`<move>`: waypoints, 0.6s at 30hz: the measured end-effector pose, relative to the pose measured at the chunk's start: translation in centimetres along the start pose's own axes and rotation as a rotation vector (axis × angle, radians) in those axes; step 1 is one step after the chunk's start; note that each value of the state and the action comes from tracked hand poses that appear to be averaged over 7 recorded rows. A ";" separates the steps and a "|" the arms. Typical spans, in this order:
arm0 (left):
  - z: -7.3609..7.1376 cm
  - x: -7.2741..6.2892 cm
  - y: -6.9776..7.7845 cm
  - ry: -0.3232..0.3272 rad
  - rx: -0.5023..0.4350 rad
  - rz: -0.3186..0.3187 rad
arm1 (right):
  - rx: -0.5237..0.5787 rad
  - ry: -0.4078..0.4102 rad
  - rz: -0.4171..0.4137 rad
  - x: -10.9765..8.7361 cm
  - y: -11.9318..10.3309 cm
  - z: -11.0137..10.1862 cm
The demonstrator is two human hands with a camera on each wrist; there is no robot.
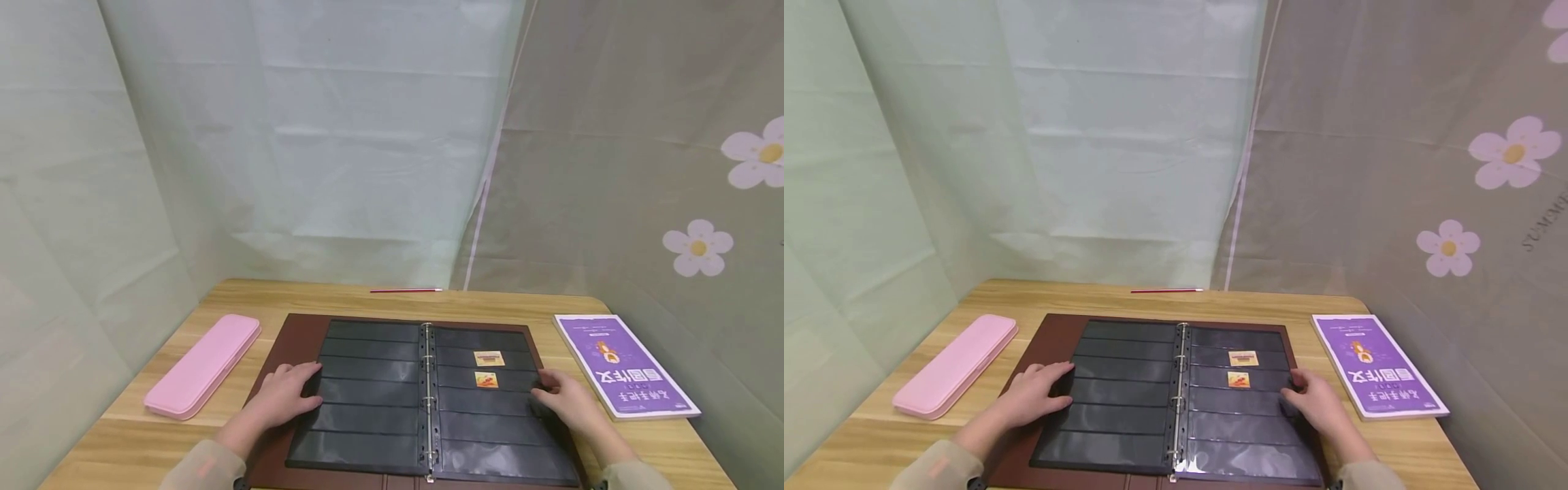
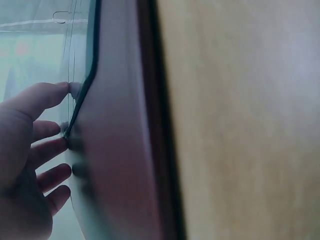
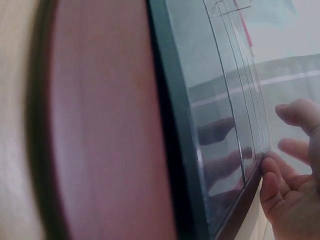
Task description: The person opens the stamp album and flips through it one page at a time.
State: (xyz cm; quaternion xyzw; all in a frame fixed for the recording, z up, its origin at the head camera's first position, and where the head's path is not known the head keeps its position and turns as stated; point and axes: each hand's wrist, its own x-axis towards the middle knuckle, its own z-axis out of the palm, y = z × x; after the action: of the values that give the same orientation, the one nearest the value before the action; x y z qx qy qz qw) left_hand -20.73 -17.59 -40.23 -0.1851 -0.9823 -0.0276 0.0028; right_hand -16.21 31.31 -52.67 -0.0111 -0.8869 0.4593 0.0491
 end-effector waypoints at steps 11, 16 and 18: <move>0.3 0.1 -0.3 0.014 0.005 0.001 | 0.097 0.034 -0.004 0.2 0.0 0.1; 0.2 0.1 -0.3 0.019 -0.024 0.006 | 0.184 0.050 0.007 0.2 -0.2 -0.3; 0.1 0.1 -0.2 0.023 -0.034 0.005 | 0.218 0.035 0.033 0.2 -0.2 -0.5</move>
State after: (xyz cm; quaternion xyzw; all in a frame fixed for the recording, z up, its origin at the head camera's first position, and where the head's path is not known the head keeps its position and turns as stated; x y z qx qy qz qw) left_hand -20.94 -17.73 -40.32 -0.1873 -0.9812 -0.0463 0.0111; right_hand -16.31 31.55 -52.21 -0.0281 -0.8304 0.5535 0.0579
